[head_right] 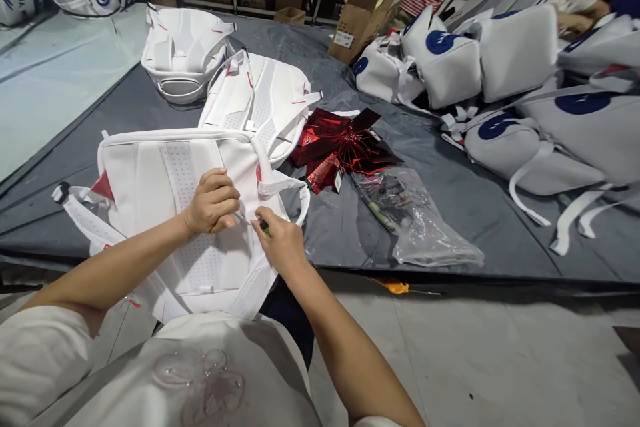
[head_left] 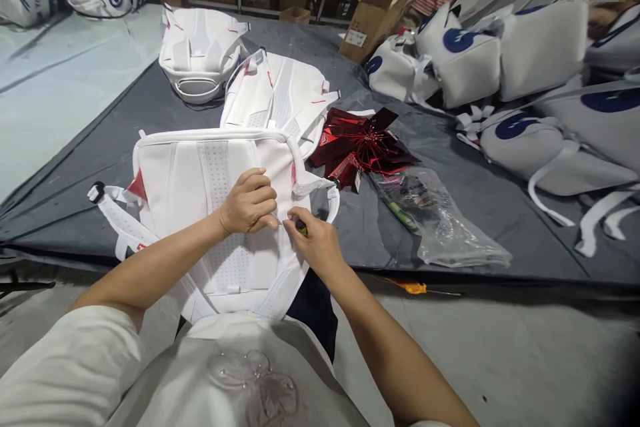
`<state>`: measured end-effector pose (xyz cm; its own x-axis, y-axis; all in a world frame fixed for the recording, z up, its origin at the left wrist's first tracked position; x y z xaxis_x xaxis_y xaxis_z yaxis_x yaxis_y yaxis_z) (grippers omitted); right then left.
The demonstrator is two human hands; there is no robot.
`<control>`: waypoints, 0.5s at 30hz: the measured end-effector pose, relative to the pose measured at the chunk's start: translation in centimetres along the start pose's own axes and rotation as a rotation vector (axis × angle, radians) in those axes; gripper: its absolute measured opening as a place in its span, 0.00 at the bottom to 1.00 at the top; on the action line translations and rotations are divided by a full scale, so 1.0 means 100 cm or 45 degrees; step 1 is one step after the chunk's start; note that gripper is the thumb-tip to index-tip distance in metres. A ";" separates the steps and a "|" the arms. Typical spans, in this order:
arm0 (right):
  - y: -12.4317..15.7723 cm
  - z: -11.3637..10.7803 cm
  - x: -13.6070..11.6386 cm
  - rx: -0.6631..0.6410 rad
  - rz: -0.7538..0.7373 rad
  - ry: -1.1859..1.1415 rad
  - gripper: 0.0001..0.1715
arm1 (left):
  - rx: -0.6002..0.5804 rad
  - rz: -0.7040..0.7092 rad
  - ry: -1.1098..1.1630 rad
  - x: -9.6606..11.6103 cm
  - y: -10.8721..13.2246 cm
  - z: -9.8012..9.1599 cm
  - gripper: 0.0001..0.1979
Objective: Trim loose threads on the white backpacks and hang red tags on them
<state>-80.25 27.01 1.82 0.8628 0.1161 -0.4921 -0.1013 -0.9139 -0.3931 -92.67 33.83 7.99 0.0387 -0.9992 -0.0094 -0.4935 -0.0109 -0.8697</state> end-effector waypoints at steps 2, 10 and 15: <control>-0.006 0.001 -0.006 -0.086 -0.072 0.038 0.12 | 0.016 -0.002 0.026 -0.001 0.001 -0.001 0.30; -0.026 0.002 -0.012 -0.435 0.016 -0.165 0.05 | 0.110 -0.002 0.010 -0.001 0.007 -0.006 0.30; 0.010 0.011 -0.002 -0.421 0.616 -0.726 0.12 | 0.125 -0.002 0.001 0.000 0.009 -0.007 0.30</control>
<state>-81.08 26.55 0.64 0.3674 -0.2222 -0.9031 -0.1696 -0.9708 0.1699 -93.77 33.84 7.54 0.0387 -0.9992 -0.0074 -0.4060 -0.0089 -0.9138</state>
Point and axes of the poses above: each hand's wrist, its own y-axis away from the middle knuckle, its own z-axis out of the palm, x = y × z, the point moved 8 cm from there along -y, towards the middle knuckle, and after that the axes turned 8 degrees about -z, right-handed, at the moved point
